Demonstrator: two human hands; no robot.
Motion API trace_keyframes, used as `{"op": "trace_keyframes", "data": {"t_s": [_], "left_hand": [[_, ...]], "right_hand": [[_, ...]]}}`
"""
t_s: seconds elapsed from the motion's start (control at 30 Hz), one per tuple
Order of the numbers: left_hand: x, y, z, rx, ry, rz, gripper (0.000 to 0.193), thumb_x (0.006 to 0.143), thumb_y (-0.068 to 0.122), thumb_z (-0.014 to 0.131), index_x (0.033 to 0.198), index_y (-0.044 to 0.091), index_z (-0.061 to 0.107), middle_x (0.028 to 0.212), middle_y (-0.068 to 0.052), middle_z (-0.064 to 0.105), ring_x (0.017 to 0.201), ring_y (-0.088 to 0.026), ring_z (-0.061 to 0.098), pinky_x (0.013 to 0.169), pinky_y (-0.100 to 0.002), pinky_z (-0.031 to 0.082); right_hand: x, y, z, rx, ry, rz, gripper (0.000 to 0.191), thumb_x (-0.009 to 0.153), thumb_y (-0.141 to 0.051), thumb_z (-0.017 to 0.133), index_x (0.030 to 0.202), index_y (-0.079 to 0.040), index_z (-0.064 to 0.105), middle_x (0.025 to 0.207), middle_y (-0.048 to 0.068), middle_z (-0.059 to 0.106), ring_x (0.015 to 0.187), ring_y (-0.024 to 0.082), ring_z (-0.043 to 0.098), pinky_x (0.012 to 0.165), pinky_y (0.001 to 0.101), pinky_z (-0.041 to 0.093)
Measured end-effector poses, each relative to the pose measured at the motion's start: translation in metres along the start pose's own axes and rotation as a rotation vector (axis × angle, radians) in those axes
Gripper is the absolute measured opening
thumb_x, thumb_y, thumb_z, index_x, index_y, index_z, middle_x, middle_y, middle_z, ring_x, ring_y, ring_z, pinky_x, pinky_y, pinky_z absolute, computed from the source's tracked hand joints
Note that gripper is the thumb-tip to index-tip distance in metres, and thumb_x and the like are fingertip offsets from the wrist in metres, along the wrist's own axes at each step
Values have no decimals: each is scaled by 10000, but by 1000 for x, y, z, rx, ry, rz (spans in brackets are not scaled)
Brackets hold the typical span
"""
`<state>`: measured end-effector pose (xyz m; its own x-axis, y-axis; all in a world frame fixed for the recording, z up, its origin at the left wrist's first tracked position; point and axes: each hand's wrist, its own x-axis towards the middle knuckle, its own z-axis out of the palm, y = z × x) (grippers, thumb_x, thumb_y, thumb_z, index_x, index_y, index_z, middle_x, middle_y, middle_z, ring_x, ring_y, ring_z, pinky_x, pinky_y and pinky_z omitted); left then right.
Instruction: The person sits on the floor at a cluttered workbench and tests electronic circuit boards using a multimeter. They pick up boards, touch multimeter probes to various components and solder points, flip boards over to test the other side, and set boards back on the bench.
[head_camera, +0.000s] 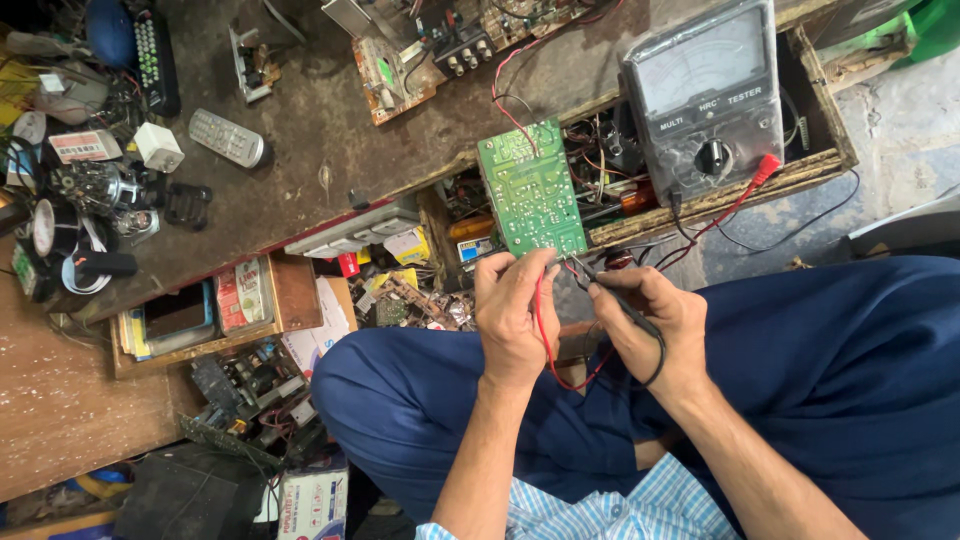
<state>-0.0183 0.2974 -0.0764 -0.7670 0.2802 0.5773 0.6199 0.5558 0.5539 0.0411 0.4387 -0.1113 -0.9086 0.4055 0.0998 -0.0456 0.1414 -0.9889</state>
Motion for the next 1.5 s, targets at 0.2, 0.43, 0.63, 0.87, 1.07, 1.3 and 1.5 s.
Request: {"op": "trace_keyframes", "data": {"t_s": [0.2,0.43,0.63,0.87,1.07,1.3,1.5], "left_hand": [[1,0,1,-8,10,-10,284,897,-58,739,1156,49,692,1042,-80,747,923,-273,646,867,-365,531],[2,2,1,-9,9,-17,280,901,-60,741,1155,49,693,1044,-76,750,921,-264,648,856,-358,530],[3,4,1,5,16,-22,280,894,-55,752,1149,46,695,1024,-72,746,887,-265,612,833,-351,529],[3,3,1,-12,16,-19,291,892,-61,750,1158,40,691,1017,-73,743,882,-260,605,835,-354,529],[4,3,0,-20,11,-24,297,892,-64,748,1165,39,692,1014,-71,746,877,-255,604,830,-348,528],[4,2,0,-16,10,-17,300,893,-65,752,1167,41,691,1019,-71,748,882,-256,610,829,-347,528],[4,2,2,-5,15,-26,297,890,-61,758,1162,42,695,1014,-71,746,879,-255,609,824,-345,532]], "right_hand": [[1,0,1,26,-2,16,122,936,-73,757,1028,-7,710,758,31,728,649,37,660,556,203,529],[0,-1,0,46,23,-9,123,930,-52,754,1029,3,705,761,35,721,633,41,679,538,204,523],[-3,0,-2,56,129,13,86,939,-34,757,995,11,710,772,25,703,674,27,634,575,199,509],[-3,3,0,44,124,-7,98,942,-44,761,1008,9,710,776,13,701,689,15,614,604,187,492],[-2,3,1,22,125,-22,101,944,-49,764,1008,8,710,766,13,694,679,15,606,596,190,484],[-1,5,0,65,95,13,96,950,-52,752,1010,7,706,766,17,702,673,19,629,581,196,514],[-1,4,0,78,76,8,101,949,-48,746,1017,11,700,782,31,711,681,27,643,579,205,535]]}}
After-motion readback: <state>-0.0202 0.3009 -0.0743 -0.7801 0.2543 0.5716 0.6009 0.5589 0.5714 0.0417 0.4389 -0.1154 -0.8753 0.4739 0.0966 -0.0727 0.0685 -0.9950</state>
